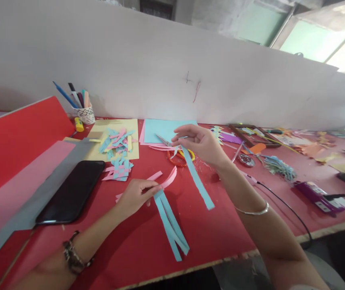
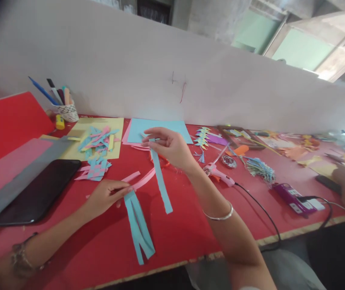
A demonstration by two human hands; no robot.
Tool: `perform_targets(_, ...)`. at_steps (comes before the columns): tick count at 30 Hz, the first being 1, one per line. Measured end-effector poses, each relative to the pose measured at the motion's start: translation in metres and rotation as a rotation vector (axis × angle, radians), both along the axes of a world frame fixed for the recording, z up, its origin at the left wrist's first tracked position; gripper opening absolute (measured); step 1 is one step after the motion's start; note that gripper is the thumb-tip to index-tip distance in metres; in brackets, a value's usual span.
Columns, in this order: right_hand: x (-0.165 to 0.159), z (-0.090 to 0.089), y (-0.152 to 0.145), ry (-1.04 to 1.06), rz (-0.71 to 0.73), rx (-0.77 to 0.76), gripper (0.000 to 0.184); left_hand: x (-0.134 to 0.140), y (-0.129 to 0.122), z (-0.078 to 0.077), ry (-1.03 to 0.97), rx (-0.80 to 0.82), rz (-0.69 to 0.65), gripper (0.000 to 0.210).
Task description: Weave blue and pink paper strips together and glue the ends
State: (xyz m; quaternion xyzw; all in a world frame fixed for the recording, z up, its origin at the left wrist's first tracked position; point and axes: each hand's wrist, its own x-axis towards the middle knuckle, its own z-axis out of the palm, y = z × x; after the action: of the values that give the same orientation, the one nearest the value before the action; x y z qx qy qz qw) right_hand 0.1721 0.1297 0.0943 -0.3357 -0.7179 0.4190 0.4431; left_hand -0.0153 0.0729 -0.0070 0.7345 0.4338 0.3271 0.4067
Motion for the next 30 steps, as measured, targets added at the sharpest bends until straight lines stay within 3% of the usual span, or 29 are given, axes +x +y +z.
perform_targets(4,0.014,-0.010,-0.016,0.041,-0.108,0.021,0.028,0.002,-0.004,0.000,0.034,0.035,-0.041,0.038)
perform_targets(11,0.032,-0.027,-0.008,0.110,-0.152,0.210,0.021,0.002,-0.005,0.000,0.110,0.092,-0.090,0.035)
perform_targets(21,0.025,-0.007,0.007,0.016,-0.117,0.368,0.021,0.002,-0.008,0.002,0.082,0.105,-0.145,0.027)
perform_targets(30,0.023,-0.008,0.018,-0.036,-0.107,0.406,0.023,0.001,-0.009,0.009,0.034,0.084,-0.132,0.030)
